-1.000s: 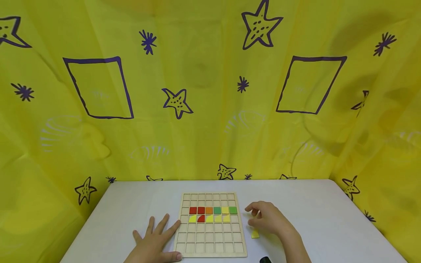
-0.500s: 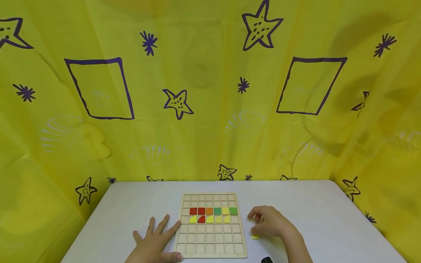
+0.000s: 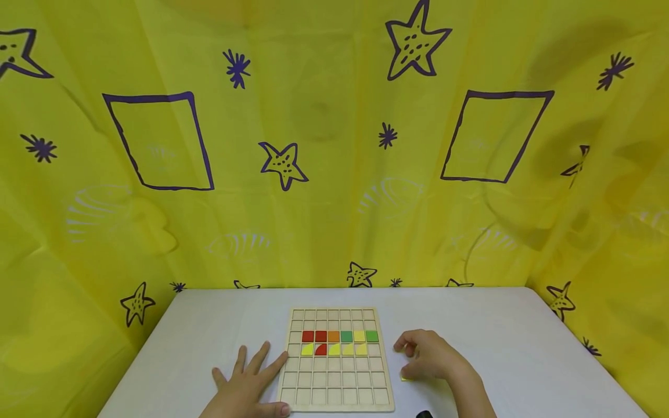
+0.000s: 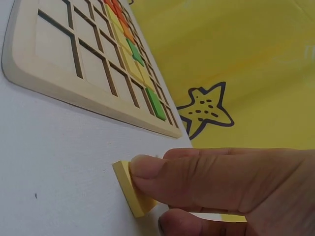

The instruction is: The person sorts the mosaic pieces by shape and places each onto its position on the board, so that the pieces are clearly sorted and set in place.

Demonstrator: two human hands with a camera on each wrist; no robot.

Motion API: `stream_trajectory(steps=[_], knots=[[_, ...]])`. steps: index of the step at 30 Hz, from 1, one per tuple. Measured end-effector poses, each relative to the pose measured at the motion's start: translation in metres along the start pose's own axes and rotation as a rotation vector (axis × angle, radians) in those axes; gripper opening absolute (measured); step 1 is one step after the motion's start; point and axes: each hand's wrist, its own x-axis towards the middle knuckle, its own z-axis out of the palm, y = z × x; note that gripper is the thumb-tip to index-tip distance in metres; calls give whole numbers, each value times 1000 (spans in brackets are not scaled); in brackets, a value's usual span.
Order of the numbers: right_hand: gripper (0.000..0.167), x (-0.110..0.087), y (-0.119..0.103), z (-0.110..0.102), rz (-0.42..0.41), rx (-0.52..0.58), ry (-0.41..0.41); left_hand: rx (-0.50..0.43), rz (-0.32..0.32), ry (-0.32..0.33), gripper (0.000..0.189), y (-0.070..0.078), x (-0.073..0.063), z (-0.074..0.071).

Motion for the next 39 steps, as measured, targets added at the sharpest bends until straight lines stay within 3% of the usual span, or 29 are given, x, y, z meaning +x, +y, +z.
stream_trajectory(steps=[9,20,29,39], knots=[[23,6,4,7,-29,-20,41,3,-11,-3,102,1,0,0],[7,15,-5,16,46,-82,122,30,-20,12,102,4,-2,-4],[31,15,-2,8,62,-25,42,36,-11,11,102,4,-1,-5],[25,17,-2,14,44,-47,51,23,-7,12,101,5,-3,-6]])
